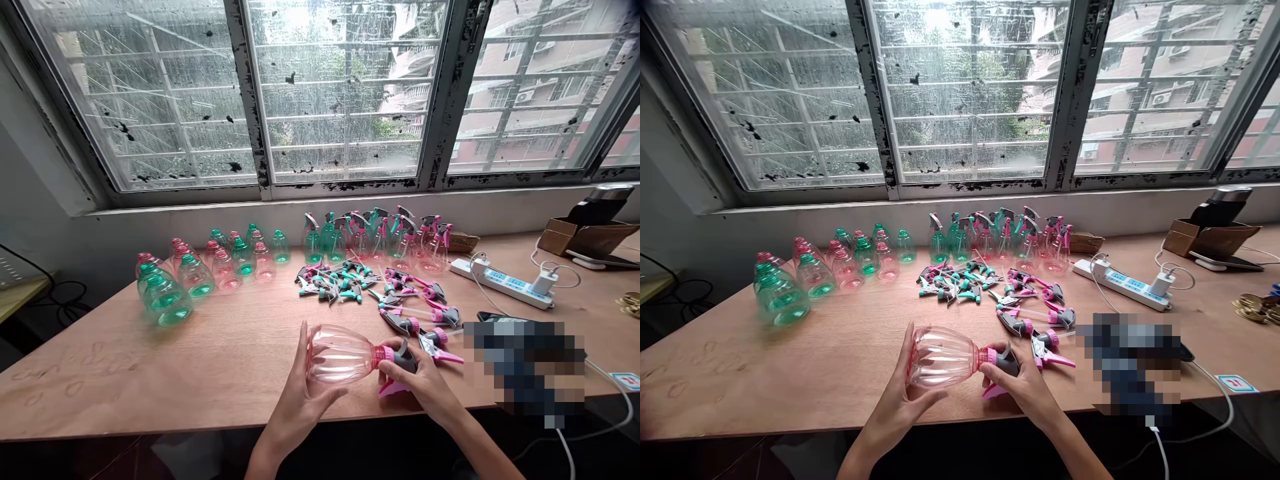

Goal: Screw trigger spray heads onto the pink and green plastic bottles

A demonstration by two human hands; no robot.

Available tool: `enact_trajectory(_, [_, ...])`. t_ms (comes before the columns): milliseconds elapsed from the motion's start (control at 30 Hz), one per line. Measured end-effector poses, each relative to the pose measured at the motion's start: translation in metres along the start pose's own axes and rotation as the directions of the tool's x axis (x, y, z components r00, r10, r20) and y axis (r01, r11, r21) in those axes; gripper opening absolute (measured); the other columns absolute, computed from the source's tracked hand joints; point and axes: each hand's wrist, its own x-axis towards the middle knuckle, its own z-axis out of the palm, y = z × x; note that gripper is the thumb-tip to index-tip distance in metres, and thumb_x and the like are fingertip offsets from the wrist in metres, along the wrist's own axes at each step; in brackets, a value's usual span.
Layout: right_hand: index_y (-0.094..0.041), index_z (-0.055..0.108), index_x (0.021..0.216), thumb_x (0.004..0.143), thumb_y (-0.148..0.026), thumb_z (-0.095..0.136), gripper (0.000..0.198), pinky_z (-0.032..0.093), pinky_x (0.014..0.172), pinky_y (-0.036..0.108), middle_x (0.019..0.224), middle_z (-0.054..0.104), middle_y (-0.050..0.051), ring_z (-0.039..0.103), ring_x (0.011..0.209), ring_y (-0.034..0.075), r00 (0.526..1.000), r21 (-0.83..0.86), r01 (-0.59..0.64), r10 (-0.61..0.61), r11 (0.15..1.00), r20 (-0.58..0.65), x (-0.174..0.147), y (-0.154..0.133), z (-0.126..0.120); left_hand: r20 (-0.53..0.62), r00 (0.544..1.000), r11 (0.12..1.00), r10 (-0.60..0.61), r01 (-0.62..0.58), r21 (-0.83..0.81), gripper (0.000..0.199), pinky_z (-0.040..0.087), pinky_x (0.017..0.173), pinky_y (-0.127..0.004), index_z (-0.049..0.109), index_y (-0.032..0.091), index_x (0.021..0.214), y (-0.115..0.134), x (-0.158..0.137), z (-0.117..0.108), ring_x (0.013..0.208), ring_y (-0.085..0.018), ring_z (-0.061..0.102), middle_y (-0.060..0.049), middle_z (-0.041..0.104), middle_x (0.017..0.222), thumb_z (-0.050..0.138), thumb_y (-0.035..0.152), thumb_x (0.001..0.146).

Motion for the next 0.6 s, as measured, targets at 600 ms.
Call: enact_trajectory(600, [-0.019,0.069,0.103,0.078,-0.054,0.092,0.049,0.060,0.065,0.032,0.070,0.078,0.001,0.075,0.064,0.021,1.000,-0.029,0.023,-0.022,0.999,0.018,0.000,0.002,0.000,-0.072,0.993,0.993,0.096,-0.090,0.078,0.109,0.025,0.133,-0.056,0.013,0.040,0.172,-0.005,0.000,0.001,0.165,-0.038,0.026,-0.009,0.014,0.182,0.083,0.045,0.089])
